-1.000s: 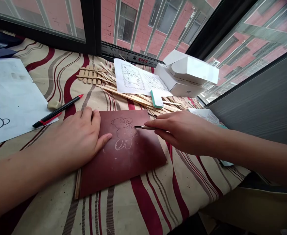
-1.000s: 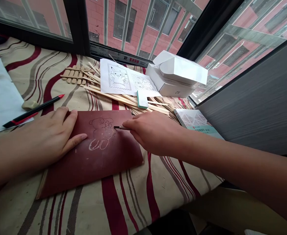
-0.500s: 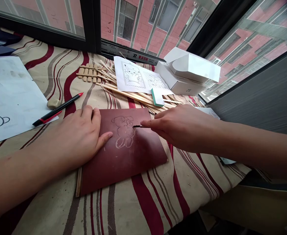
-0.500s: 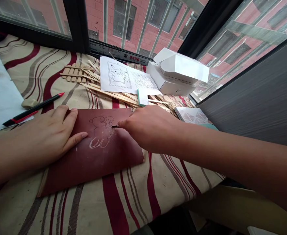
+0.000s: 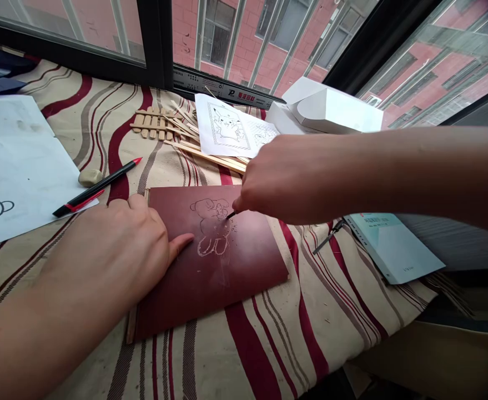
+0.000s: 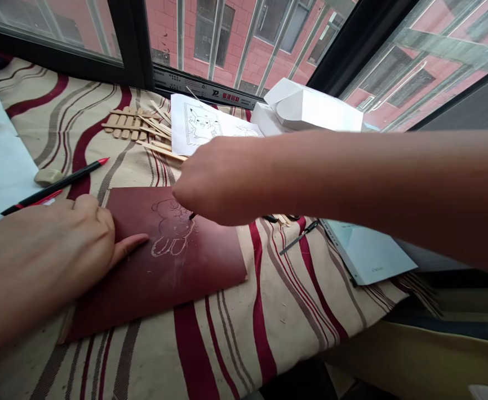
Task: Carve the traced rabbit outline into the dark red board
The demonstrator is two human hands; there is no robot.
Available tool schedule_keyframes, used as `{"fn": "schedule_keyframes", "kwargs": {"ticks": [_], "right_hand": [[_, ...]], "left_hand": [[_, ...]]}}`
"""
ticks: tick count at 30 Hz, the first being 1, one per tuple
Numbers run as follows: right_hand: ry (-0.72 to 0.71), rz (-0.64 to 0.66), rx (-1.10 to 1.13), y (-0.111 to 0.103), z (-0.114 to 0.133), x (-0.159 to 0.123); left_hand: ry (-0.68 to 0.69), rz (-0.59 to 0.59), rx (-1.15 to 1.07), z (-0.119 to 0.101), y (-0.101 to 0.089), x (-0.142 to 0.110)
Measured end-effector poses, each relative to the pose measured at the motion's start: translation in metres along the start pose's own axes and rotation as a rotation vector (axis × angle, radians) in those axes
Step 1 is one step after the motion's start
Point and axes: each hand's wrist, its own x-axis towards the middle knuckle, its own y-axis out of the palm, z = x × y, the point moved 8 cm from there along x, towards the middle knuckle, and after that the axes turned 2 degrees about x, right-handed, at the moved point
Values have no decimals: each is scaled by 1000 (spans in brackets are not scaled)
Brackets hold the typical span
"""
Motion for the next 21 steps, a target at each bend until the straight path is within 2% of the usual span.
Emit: {"fn": "schedule_keyframes", "kwargs": {"ticks": [3, 5, 9, 14, 17, 19, 21], "right_hand": [[-76, 25, -67, -6, -1, 6], [-76, 32, -53, -6, -2, 8], [82, 82, 83, 1, -6, 5], [193, 17, 296, 0, -11, 0], [165, -10, 311, -2, -17, 1], [121, -30, 320, -5, -17, 2], [83, -48, 328, -10, -15, 4]], "left_hand": [[24, -55, -9, 0, 2, 0], [25, -51, -12, 0, 4, 0], [39, 2, -10, -1, 5, -3], [40, 6, -4, -3, -6, -3], [53, 27, 17, -5, -8, -3], [63, 59, 12, -4, -2, -3], [48, 24, -15, -1, 4, -3]]}}
